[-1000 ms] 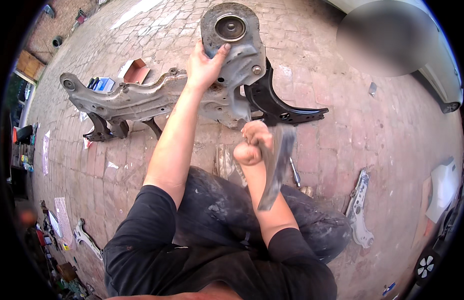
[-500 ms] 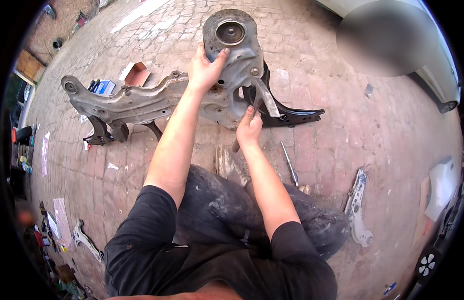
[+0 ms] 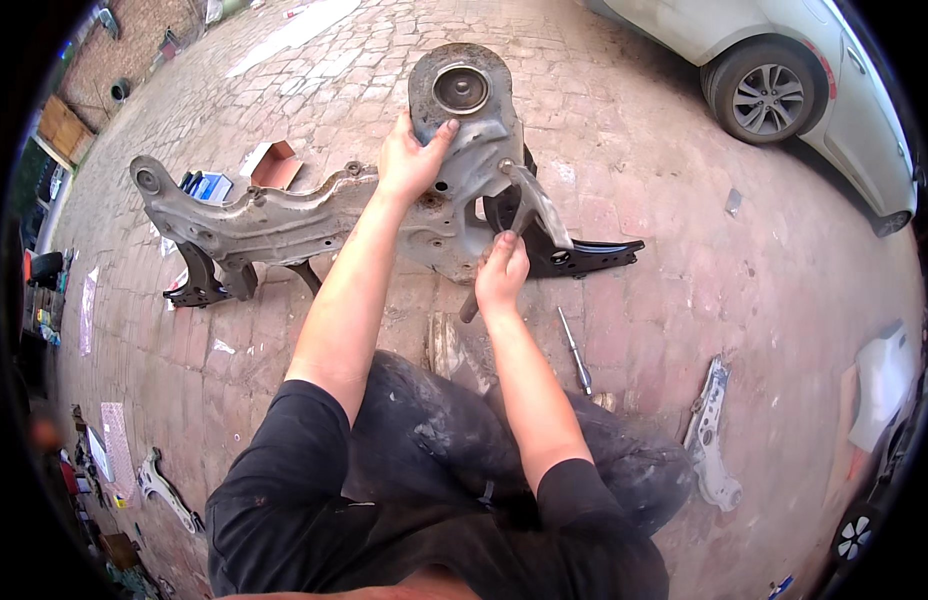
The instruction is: The person sits on the ground and uses a screwdriver and hammer to remove and install bolts on a car subframe. They repeatedly insert and tighten bolts, then use a hammer to tap the part into place.
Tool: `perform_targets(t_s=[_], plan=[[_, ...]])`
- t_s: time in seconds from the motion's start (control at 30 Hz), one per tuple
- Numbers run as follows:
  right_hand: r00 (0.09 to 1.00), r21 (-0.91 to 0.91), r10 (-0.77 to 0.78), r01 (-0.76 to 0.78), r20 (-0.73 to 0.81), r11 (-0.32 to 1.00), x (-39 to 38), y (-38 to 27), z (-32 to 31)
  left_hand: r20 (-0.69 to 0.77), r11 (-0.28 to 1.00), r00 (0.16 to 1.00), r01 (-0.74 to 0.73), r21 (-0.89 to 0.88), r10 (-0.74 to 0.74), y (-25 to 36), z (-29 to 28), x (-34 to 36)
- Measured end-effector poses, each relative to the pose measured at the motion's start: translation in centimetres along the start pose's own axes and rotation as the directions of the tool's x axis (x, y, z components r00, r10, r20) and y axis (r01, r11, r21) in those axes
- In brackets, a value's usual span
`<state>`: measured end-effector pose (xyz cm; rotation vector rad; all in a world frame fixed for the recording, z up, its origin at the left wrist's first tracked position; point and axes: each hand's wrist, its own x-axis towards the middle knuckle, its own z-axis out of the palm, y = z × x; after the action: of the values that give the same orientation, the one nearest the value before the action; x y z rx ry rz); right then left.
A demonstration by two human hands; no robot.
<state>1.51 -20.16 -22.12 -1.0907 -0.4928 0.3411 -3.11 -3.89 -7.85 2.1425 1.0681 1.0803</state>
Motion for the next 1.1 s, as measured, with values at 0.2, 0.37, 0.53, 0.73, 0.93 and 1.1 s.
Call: perform_targets(t_s=[0.2, 0.37, 0.53, 0.73, 0.93, 1.1], plan=[[0.862, 0.207, -0.501, 0.504, -0.074, 0.838, -2.2, -0.8, 0.1, -0.029, 0.998, 0.998, -0.053, -0.033, 0.052, 0.2, 0.2, -1.2], [0.961, 0.045, 0.269, -0.272, 0.058, 0.961, -1.0, -2.0, 1.0, -0.012, 0.999, 0.999, -0.043, -0.030, 0.043, -0.2, 0.0, 0.2], [0.985, 0.145, 0.171, -0.165, -0.029, 0.975, -0.7, -4.0, -4.7, -0.014, 0.989, 0.997, -0.076, -0.125, 0.074, 0.6, 0.2, -0.8], [0.982, -0.457, 0.175, -0.187, -0.070, 0.869, 6.3, -7.4, -14.4, 0.038, 0.953, 0.994, 0.106, -0.283, -0.099, 3.4, -0.9, -1.7], [0.899, -0.983, 0.434, -0.029, 0.053, 0.179, 8.9, -12.2, -25.4, -0.134, 0.921, 0.991, -0.072, -0.382, 0.022, 8.5, -3.4, -0.8], [0.749, -0.998, 0.662, 0.024, -0.019, -0.057, 8.3, -12.4, -32.0, -0.228, 0.879, 0.936, -0.334, -0.340, 0.267, 13.2, -2.9, 2.3]])
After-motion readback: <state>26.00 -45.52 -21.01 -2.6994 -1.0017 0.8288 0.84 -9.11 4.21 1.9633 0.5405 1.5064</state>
